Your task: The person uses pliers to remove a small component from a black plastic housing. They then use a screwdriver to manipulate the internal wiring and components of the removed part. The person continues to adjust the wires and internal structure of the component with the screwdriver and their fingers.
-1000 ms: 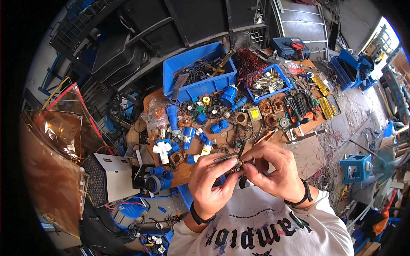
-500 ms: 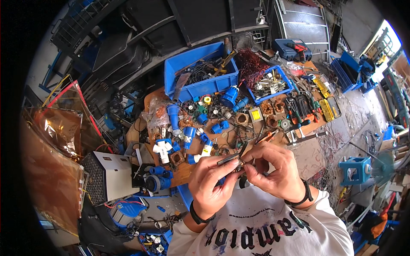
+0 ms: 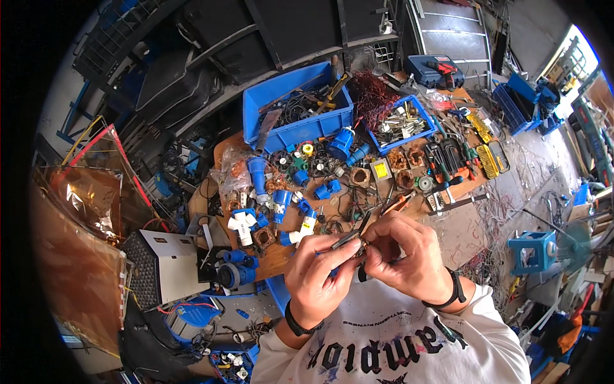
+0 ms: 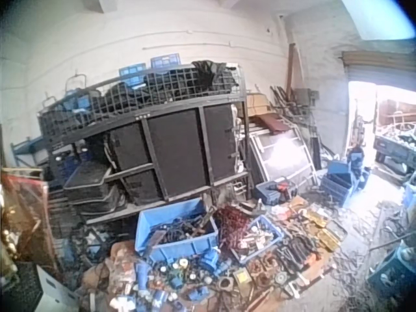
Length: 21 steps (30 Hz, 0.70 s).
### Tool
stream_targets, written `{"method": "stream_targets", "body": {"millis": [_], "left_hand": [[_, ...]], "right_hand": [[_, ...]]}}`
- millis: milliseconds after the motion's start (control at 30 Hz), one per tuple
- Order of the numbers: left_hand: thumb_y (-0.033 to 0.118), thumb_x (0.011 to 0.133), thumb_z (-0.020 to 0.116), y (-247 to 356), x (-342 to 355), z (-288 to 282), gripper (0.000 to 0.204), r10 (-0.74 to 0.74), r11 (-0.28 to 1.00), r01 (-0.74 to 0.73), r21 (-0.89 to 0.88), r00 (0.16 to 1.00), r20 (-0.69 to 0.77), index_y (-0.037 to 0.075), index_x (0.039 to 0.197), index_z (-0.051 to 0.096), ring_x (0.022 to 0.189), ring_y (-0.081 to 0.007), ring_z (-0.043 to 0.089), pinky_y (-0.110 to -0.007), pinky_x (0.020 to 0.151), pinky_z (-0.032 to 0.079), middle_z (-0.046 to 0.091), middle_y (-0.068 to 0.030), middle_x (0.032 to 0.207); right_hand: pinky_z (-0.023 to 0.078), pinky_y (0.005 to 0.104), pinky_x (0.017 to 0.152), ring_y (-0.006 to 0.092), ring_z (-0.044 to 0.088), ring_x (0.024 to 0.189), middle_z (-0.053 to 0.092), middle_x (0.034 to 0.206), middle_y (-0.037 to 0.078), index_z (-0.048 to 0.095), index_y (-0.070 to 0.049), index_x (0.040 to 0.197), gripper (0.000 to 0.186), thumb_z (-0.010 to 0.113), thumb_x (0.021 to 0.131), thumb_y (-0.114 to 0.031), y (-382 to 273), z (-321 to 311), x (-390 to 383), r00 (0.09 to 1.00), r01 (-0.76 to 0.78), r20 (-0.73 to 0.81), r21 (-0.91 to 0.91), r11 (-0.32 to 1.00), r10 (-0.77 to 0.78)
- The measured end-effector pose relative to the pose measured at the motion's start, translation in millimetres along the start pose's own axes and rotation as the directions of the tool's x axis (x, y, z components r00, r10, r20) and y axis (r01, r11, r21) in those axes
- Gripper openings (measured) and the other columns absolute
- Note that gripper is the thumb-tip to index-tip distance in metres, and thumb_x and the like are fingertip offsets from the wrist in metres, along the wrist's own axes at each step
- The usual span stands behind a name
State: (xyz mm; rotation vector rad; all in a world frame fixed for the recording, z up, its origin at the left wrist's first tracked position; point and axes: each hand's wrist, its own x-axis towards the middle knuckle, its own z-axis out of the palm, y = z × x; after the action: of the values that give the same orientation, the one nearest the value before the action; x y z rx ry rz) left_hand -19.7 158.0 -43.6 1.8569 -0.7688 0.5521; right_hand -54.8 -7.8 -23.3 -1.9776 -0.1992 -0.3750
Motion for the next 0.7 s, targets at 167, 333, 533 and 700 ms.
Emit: {"method": "stream_targets", "body": {"millis": [167, 333, 533, 700], "left_hand": [[-0.012, 0.059, 0.077, -1.3, -1.2, 0.4, 0.043, 0.02, 1.0, -0.02, -0.009, 1.0, -0.011, 0.006, 0.097, 0.071, 0.08, -0.0238, 0.066, -0.03, 0.066, 0.052, 0.067, -0.0104, 0.092], [-0.009, 0.059, 0.08, -0.7, 3.4, -2.8, 0.043, 0.017, 0.999, -0.019, -0.042, 0.999, -0.047, 0.005, 0.098, 0.069, 0.081, -0.0227, 0.065, -0.03, 0.069, 0.051, 0.067, -0.0108, 0.093], [0.0, 0.066, 0.086, -2.2, 0.7, -5.4, 0.041, -0.102, 0.984, 0.094, -0.148, 0.994, -0.05, 0.003, 0.103, 0.069, 0.081, -0.0195, 0.066, -0.028, 0.066, 0.054, 0.068, -0.0105, 0.093], [0.002, 0.068, 0.086, -3.9, -3.7, -7.4, 0.041, -0.174, 0.961, 0.164, -0.222, 0.984, -0.026, 0.0, 0.104, 0.065, 0.084, -0.0187, 0.064, -0.028, 0.072, 0.051, 0.066, -0.0104, 0.095]], "right_hand": [[0.046, 0.0269, 0.051, 0.0127, 0.057, 0.056, 0.059, 0.078, 0.005, 0.062, -0.003, 0.092, 0.016, 0.071, 0.078, -0.003, 0.7, 1.9, -1.2, 0.999, 0.025, -0.023, 0.003, 1.0, -0.025], [0.043, 0.0261, 0.049, 0.011, 0.053, 0.054, 0.06, 0.08, 0.005, 0.064, -0.003, 0.095, 0.017, 0.072, 0.079, -0.004, -0.4, 1.4, -0.4, 0.999, 0.041, -0.01, 0.057, 0.998, -0.041], [0.038, 0.0235, 0.047, 0.0072, 0.046, 0.052, 0.06, 0.083, 0.003, 0.065, -0.002, 0.097, 0.018, 0.072, 0.081, -0.004, 0.6, -3.3, 0.1, 1.0, 0.024, -0.012, 0.116, 0.993, -0.022], [0.037, 0.023, 0.047, 0.0068, 0.048, 0.052, 0.06, 0.084, 0.004, 0.065, -0.002, 0.097, 0.017, 0.073, 0.082, -0.004, 0.7, -3.7, -0.9, 0.999, 0.032, 0.012, 0.132, 0.991, -0.034]]}}
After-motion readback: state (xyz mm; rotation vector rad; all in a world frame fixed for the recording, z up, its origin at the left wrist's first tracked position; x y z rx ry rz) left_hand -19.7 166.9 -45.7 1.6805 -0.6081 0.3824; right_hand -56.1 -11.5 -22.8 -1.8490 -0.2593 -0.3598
